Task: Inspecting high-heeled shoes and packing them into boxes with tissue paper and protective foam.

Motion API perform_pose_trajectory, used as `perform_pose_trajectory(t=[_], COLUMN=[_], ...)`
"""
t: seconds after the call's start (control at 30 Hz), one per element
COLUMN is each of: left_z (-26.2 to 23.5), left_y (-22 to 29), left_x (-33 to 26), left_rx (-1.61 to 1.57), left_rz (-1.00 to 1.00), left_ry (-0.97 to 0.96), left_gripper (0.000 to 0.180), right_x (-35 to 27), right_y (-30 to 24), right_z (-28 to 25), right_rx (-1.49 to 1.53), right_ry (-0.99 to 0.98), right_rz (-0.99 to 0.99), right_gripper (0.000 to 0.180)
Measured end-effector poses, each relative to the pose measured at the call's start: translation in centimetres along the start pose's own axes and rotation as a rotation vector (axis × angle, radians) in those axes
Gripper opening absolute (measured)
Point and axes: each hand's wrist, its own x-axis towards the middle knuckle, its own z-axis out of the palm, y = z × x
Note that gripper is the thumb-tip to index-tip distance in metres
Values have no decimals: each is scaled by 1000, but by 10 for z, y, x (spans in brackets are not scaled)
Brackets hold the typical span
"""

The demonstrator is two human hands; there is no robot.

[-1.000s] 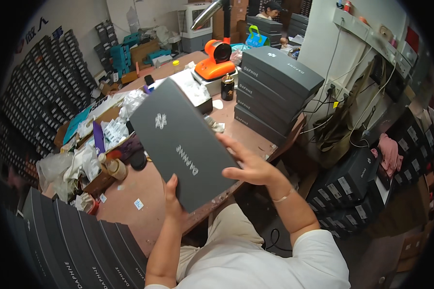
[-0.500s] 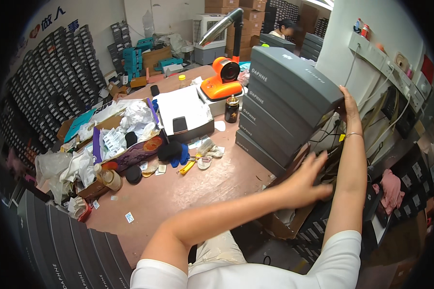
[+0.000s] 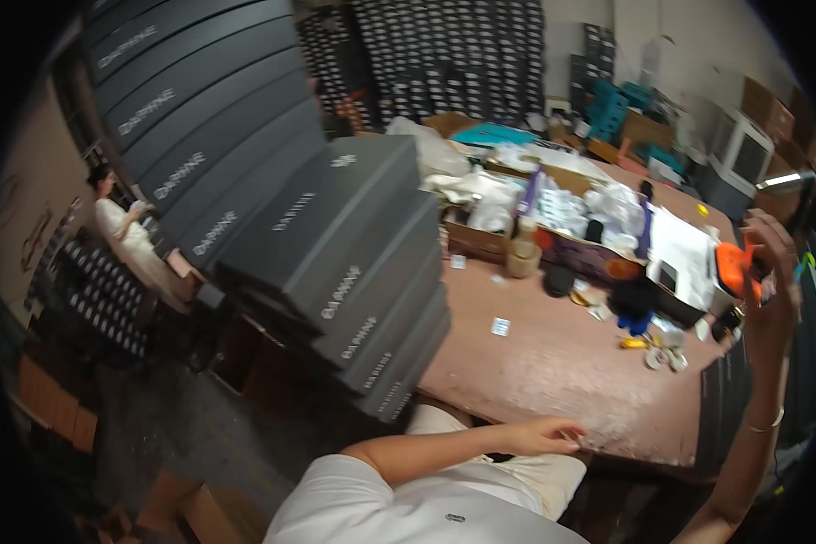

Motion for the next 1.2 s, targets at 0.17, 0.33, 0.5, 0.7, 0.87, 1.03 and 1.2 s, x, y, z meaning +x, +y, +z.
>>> perform_pose_trajectory(t=[0.17,0.33,0.5,0.7,0.87,1.03,1.2], left_z=[-10,-35,-69,-89,-97,-75,-62], left_y=[38,3,-6,54,-26,-124,-111], left_x=[-52,-82,-100,-94,-52,-29,-34], left_rx=[51,-12,-361,-950,-775,-529,-599], left_rz=[88,90,393,726,222,-218,-84], left_ry=[123,314,454,297,575,777,704], left_gripper=[46,43,52,80,76,44,43], right_x=[56,64,36,-127,-218,-294,-328], right_y=[-256,-308,-226,-119,-138,-127,-96], right_z=[134,204,191,93,71,133,173], right_rx=[363,114,62,414,336,637,996], right_ry=[-129,0,56,33,-204,-390,-563], right_rz=[-832,-925,-771,-371,-122,893,1609], right_gripper=[34,38,40,35,24,38,50])
